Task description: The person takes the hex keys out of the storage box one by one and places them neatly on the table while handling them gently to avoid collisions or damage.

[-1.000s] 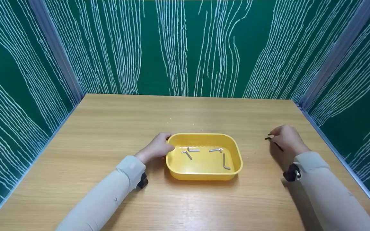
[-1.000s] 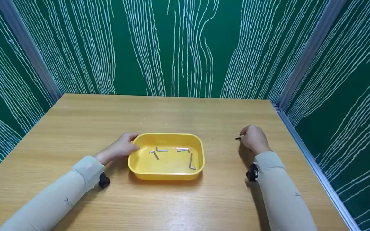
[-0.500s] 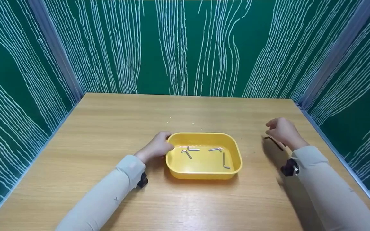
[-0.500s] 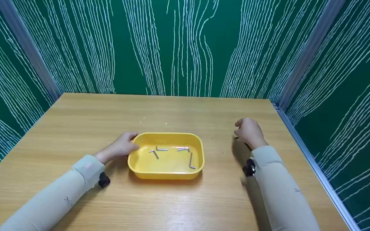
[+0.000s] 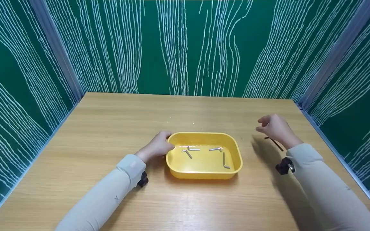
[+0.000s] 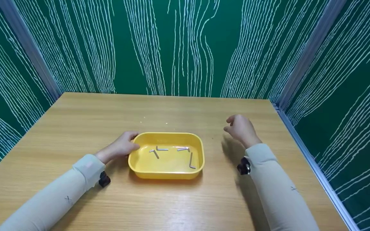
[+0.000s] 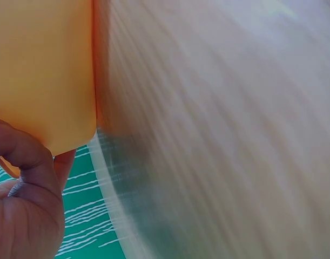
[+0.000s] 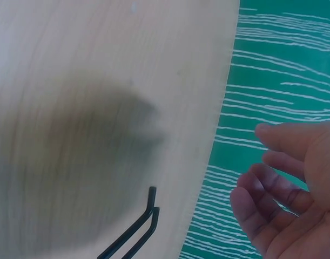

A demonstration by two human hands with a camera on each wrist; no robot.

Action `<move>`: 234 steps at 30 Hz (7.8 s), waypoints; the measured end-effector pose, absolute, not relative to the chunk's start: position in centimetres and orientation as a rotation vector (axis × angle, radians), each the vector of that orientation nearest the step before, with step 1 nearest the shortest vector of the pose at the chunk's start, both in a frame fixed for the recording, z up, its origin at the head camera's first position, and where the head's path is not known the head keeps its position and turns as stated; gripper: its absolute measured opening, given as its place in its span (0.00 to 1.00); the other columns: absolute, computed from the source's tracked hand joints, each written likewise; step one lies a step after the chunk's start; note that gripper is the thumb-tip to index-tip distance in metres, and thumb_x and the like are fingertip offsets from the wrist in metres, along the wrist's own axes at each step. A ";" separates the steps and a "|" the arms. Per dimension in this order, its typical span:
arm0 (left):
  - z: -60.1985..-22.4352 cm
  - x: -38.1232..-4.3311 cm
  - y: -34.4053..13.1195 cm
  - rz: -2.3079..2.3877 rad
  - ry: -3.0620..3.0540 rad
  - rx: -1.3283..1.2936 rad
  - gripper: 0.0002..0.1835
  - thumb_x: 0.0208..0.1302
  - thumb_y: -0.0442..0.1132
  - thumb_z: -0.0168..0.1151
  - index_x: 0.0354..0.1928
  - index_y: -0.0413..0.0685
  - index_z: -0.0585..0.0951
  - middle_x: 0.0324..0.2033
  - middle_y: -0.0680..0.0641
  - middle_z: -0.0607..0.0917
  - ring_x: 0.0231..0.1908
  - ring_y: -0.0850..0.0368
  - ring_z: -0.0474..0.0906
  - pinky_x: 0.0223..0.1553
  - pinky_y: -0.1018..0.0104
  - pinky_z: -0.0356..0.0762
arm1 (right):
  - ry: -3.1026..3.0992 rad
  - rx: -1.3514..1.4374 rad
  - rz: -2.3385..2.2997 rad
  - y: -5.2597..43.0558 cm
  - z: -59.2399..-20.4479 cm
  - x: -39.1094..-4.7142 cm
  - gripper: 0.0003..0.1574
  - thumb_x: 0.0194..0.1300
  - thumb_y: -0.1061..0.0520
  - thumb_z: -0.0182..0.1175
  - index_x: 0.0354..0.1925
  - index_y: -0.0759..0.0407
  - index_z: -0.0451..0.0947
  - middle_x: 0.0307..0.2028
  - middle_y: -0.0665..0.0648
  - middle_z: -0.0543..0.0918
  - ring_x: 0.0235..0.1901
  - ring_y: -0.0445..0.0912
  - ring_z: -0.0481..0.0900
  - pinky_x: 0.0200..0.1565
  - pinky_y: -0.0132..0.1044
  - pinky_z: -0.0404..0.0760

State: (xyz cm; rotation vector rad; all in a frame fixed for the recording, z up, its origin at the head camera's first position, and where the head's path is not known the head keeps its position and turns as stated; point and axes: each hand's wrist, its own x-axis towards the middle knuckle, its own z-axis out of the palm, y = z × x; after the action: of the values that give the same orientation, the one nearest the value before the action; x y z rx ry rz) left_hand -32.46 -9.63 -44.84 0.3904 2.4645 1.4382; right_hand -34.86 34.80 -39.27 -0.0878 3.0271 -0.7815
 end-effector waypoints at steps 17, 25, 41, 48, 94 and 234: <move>-45.0 -32.6 -9.5 1.444 2.474 0.372 0.21 0.63 0.25 0.55 0.58 0.35 0.82 0.39 0.44 0.83 0.23 0.55 0.79 0.18 0.72 0.76 | 2.939 -0.088 -0.874 32.8 -37.9 -34.7 0.34 0.75 0.51 0.69 0.70 0.68 0.77 0.59 0.73 0.79 0.50 0.62 0.80 0.39 0.40 0.91; -44.9 -32.5 -9.5 1.440 2.473 0.371 0.18 0.62 0.25 0.55 0.54 0.35 0.81 0.35 0.45 0.82 0.21 0.57 0.77 0.17 0.71 0.74 | 2.980 -0.119 -0.888 31.7 -37.6 -34.5 0.33 0.73 0.52 0.71 0.68 0.67 0.79 0.57 0.72 0.81 0.48 0.61 0.80 0.33 0.35 0.88; -44.8 -32.4 -9.5 1.450 2.458 0.375 0.15 0.60 0.25 0.55 0.49 0.34 0.80 0.30 0.47 0.80 0.16 0.60 0.73 0.14 0.72 0.70 | 3.003 -0.226 -0.908 29.1 -36.8 -34.3 0.30 0.71 0.54 0.73 0.65 0.66 0.82 0.55 0.71 0.85 0.52 0.61 0.81 0.48 0.42 0.89; -44.8 -32.5 -9.4 1.447 2.477 0.366 0.15 0.60 0.24 0.55 0.49 0.34 0.80 0.30 0.47 0.80 0.17 0.59 0.74 0.14 0.72 0.71 | 2.987 -0.253 -0.928 27.9 -36.7 -34.1 0.29 0.71 0.55 0.73 0.65 0.66 0.83 0.55 0.71 0.85 0.52 0.61 0.81 0.54 0.48 0.90; -44.6 -32.4 -9.3 1.414 2.494 0.353 0.18 0.63 0.25 0.56 0.54 0.34 0.81 0.34 0.47 0.81 0.21 0.57 0.77 0.16 0.72 0.74 | 2.972 -0.568 -0.906 20.7 -37.9 -32.2 0.22 0.68 0.57 0.76 0.58 0.63 0.88 0.47 0.65 0.89 0.42 0.54 0.83 0.44 0.42 0.89; -44.8 -32.7 -9.2 1.416 2.510 0.372 0.17 0.62 0.26 0.57 0.54 0.35 0.82 0.43 0.42 0.84 0.35 0.53 0.83 0.35 0.66 0.88 | 2.644 -1.065 -0.424 21.2 -40.6 -32.0 0.02 0.68 0.59 0.75 0.40 0.55 0.92 0.35 0.49 0.91 0.33 0.41 0.82 0.45 0.39 0.92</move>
State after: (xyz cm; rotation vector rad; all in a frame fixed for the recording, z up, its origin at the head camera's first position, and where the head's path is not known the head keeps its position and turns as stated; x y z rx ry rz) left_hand -32.65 -9.18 -44.76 0.3724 2.5105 1.4158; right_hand -31.97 21.18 -40.62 -1.0648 2.6442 -0.4243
